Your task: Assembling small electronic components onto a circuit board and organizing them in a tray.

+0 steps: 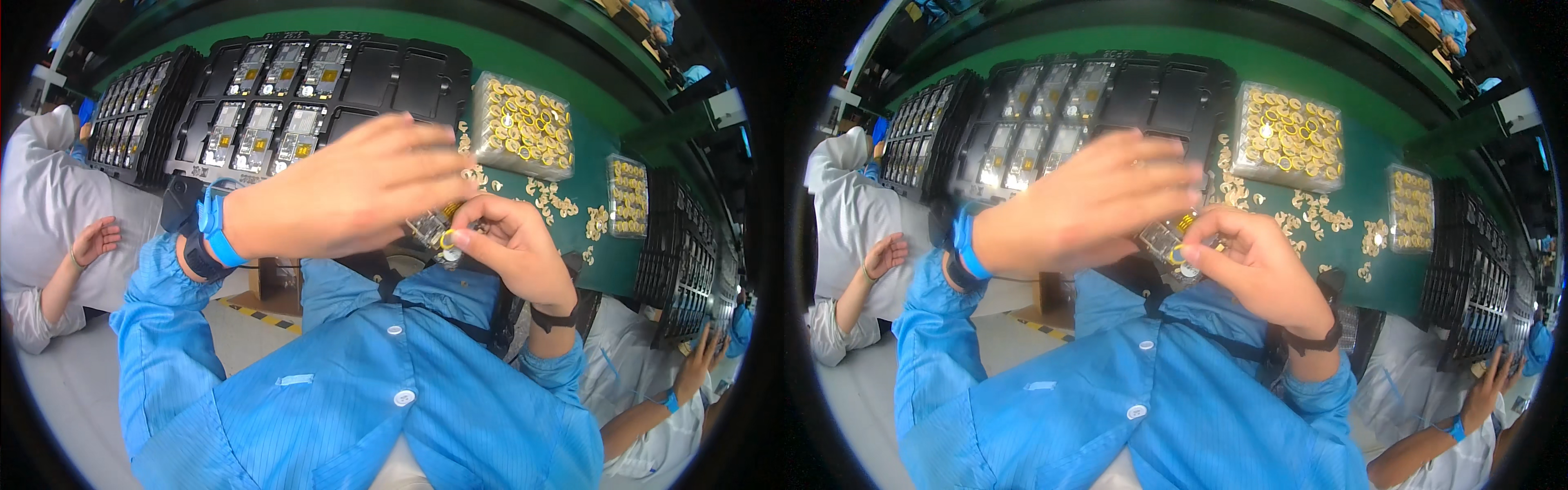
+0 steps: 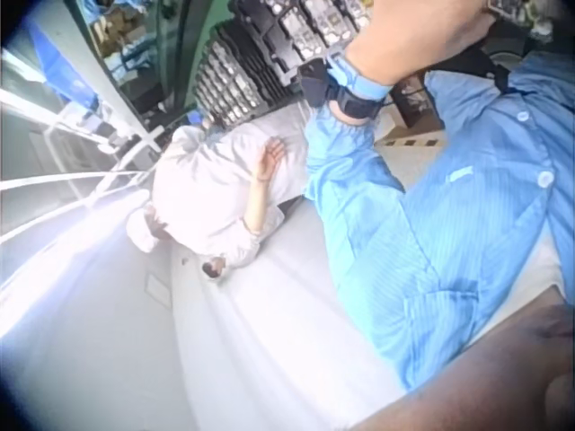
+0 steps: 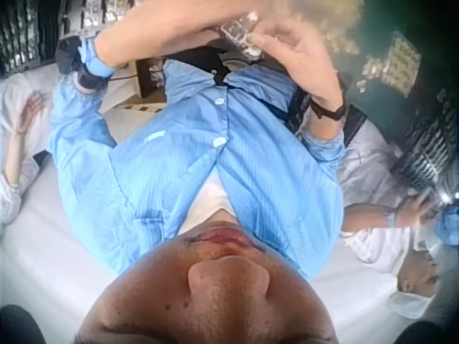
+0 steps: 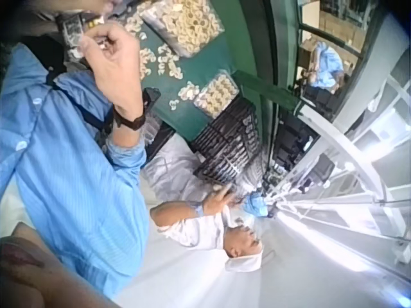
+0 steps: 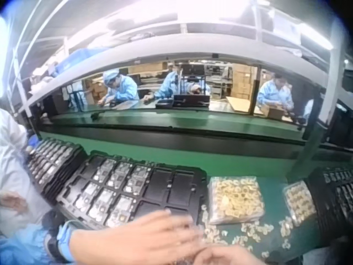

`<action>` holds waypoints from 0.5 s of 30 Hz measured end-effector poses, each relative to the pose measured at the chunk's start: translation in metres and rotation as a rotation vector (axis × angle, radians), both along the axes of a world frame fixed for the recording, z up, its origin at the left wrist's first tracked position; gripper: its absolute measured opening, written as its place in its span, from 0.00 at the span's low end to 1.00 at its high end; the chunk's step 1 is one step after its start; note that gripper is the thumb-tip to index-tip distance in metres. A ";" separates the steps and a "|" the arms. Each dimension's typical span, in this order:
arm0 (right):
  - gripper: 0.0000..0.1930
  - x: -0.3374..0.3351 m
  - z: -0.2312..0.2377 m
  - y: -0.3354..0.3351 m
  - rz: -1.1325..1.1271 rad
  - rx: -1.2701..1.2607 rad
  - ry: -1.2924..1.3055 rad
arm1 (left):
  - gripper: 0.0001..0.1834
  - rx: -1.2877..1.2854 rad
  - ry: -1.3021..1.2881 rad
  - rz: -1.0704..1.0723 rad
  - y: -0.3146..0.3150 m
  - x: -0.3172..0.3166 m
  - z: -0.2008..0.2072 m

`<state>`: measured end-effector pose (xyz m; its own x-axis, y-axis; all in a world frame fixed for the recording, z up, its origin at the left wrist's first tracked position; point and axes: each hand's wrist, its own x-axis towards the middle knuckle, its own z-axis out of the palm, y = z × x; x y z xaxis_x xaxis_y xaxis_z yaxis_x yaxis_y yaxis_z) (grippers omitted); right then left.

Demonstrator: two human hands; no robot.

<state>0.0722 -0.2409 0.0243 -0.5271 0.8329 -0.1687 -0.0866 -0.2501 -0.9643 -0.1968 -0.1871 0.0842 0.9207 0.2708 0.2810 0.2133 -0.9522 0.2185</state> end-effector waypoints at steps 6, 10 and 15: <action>0.05 -0.029 -0.025 -0.015 -0.412 -0.040 0.318 | 0.28 -1.036 -0.722 0.669 -0.050 -0.002 -0.058; 0.06 -0.050 -0.035 -0.026 -0.520 0.016 0.335 | 0.20 -1.378 -1.057 0.556 -0.083 0.045 -0.077; 0.05 -0.046 -0.033 -0.025 -0.526 0.270 -0.018 | 0.20 -1.307 -1.169 0.623 -0.088 0.045 -0.095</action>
<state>0.0266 -0.2656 -0.0090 -0.0308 0.9963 0.0804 -0.1153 0.0763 -0.9904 -0.1514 -0.2747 -0.0106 0.1331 0.9909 -0.0191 -0.3582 0.0661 0.9313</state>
